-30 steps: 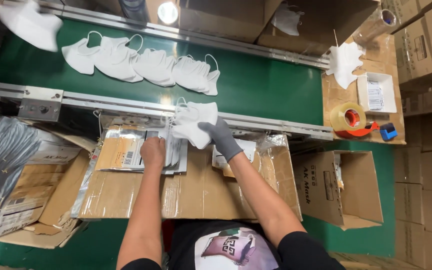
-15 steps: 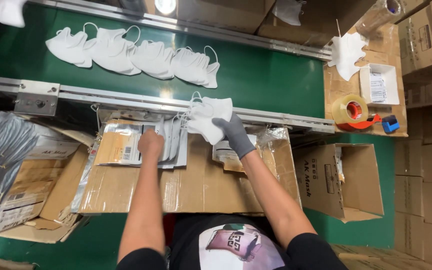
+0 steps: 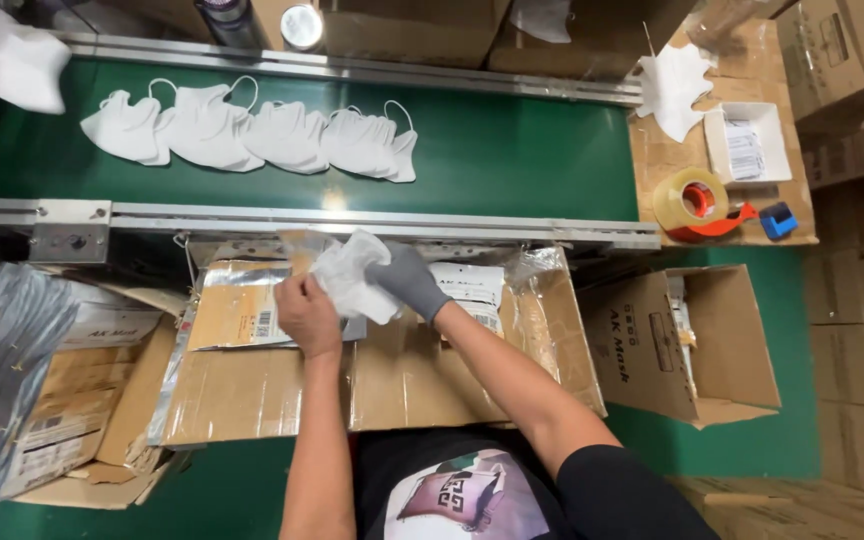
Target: Packaging white face masks into plastic sleeves and cardboard boxes at a workstation with a conveyor belt, and briefly inspecting a metal thermos.
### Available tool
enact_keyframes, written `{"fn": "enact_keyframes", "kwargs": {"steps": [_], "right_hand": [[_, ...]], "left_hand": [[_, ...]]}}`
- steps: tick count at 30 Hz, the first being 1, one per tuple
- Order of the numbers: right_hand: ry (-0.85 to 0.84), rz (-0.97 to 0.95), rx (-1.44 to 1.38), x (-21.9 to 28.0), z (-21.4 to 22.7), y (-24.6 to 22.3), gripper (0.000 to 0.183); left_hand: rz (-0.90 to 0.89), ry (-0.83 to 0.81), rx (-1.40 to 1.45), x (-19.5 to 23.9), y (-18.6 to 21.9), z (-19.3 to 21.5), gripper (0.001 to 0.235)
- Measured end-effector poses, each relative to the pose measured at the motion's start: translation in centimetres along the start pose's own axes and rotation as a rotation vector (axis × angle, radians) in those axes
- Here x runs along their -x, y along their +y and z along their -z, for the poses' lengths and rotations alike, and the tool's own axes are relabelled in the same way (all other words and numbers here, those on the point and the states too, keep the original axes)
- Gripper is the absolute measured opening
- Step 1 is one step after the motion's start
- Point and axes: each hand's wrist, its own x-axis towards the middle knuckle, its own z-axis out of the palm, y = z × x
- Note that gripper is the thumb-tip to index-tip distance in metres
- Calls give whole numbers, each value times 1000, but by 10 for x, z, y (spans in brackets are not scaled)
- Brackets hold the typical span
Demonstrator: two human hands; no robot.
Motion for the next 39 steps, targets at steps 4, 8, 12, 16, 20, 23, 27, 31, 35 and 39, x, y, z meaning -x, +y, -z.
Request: {"fn": "enact_keyframes", "kwargs": {"steps": [4,8,12,16,20,23,27,31,35,39], "right_hand": [[267,151,988,53,-11,-92,44],[273,423,785,62,14,-51,57],[84,432,822,52,58,-25,32],[341,498,-198,95,50,-96,35],[19,267,-233,48,42,-21,51],[487,523,569,26,49,22,52],[220,663,820,50,118,-6,59],[-1,787,886,94,111,-29,50],[169,753,919,120,83,-110,22],[197,1052,841,147,81,-152,45]], "left_hand": [[-44,-29,-160,12,3,-35,2],[-209,-292,54,0,32,-43,4],[-480,-499,134,-13,101,-11,10],[-556,-60,147,-20,131,-1,34],[850,-433,1435,31,103,-44,64],[1079,-599,1655,57,115,-45,74],[726,-997,623,54,56,-32,49],[-345,-349,-17,-8,134,27,33],[-190,-588,516,-38,129,8,16],[-43,-508,356,-29,131,17,16]]}}
